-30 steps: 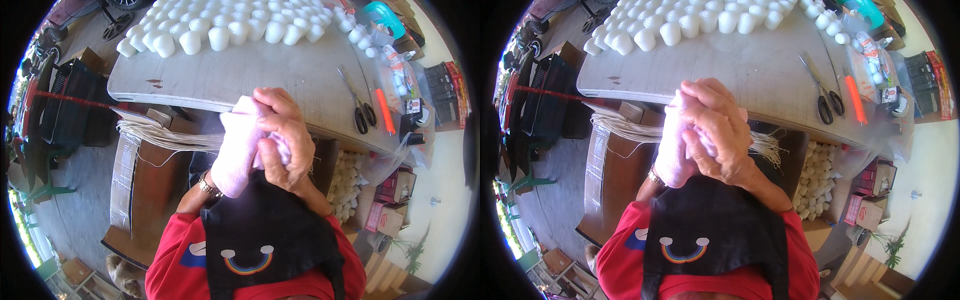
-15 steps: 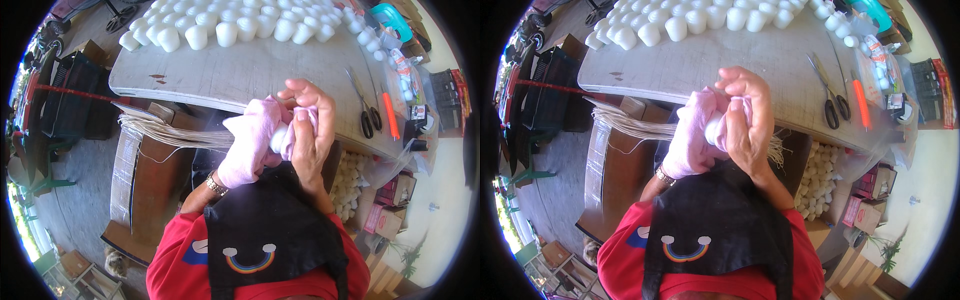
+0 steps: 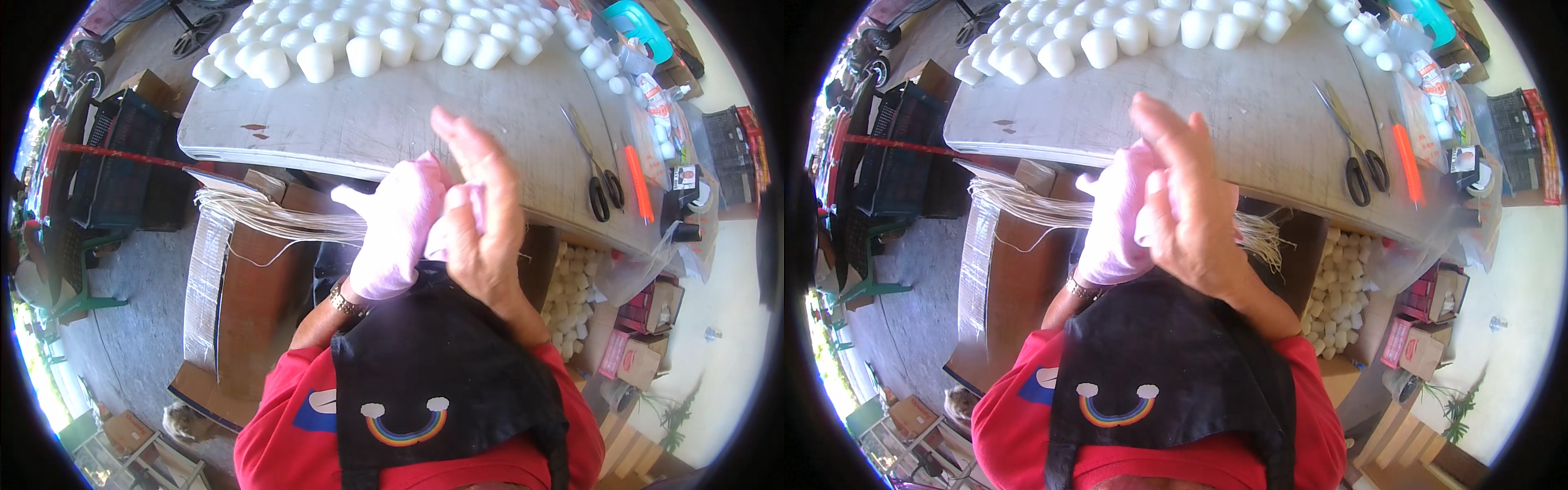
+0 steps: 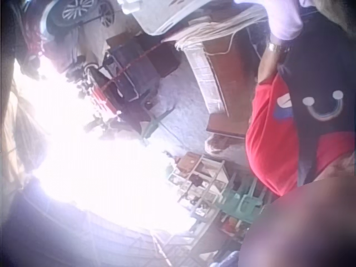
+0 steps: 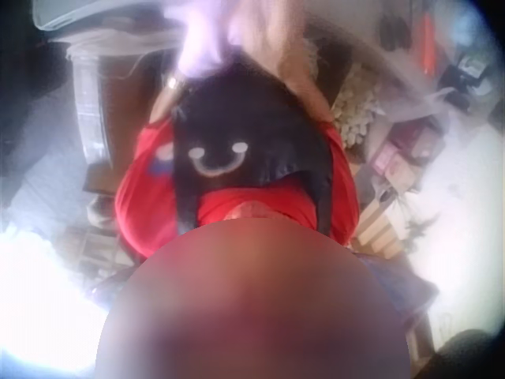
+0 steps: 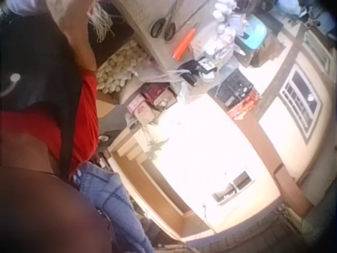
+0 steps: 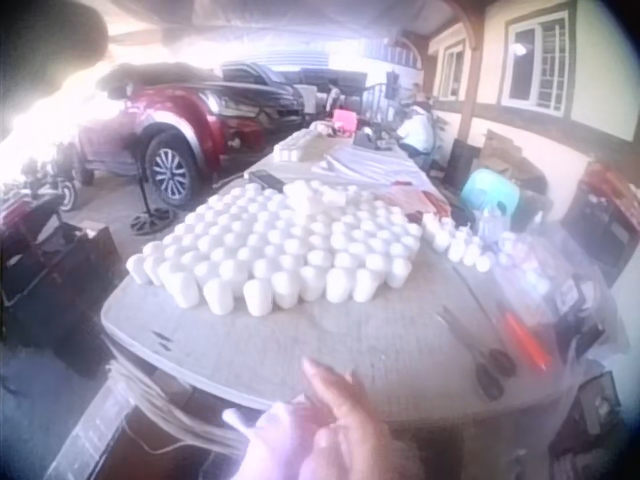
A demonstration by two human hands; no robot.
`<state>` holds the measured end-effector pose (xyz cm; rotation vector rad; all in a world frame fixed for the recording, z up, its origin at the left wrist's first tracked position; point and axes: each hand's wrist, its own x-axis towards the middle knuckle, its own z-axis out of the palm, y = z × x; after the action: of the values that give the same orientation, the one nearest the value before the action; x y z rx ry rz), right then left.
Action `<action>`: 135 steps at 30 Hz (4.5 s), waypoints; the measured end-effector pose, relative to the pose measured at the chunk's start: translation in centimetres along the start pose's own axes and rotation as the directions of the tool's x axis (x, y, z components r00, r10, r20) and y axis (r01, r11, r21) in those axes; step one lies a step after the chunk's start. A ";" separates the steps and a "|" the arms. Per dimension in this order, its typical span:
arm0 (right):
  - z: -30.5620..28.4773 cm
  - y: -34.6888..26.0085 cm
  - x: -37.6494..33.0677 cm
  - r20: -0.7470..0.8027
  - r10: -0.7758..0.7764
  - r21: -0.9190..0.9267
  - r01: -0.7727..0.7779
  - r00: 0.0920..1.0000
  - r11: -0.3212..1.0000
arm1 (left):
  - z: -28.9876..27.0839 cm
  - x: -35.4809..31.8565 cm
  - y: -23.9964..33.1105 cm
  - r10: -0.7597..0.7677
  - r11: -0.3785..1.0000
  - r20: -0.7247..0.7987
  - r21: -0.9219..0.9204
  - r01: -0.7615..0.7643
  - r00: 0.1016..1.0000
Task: The person inserts wicks into small white cylindrical candles using a metal tool, trims the wicks with scissors, and wipes each candle with a pink cloth. The person repeats this sequence for multiple candles and places the finished items on a table.
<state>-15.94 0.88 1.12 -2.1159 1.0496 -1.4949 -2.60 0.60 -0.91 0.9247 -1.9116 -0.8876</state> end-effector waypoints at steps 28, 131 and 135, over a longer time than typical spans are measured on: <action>-5.0 4.2 11.1 -0.223 0.103 0.294 -0.034 0.969 0.955 | -1.8 -1.7 -2.6 -0.334 0.693 0.134 -0.636 0.340 0.933; -8.6 -1.0 -5.7 -0.105 0.296 0.581 -0.183 0.950 0.793 | -4.7 0.6 3.6 -0.367 0.530 -0.102 -0.840 0.118 0.924; -3.6 -3.7 -1.8 -0.039 0.026 -0.011 -0.026 0.999 1.000 | -1.2 1.2 2.4 -0.412 0.422 0.096 -0.861 0.283 0.906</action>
<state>-18.17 5.17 3.75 -2.0807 1.0977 -1.5271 -2.66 0.50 2.02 0.6901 -0.8711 -1.7716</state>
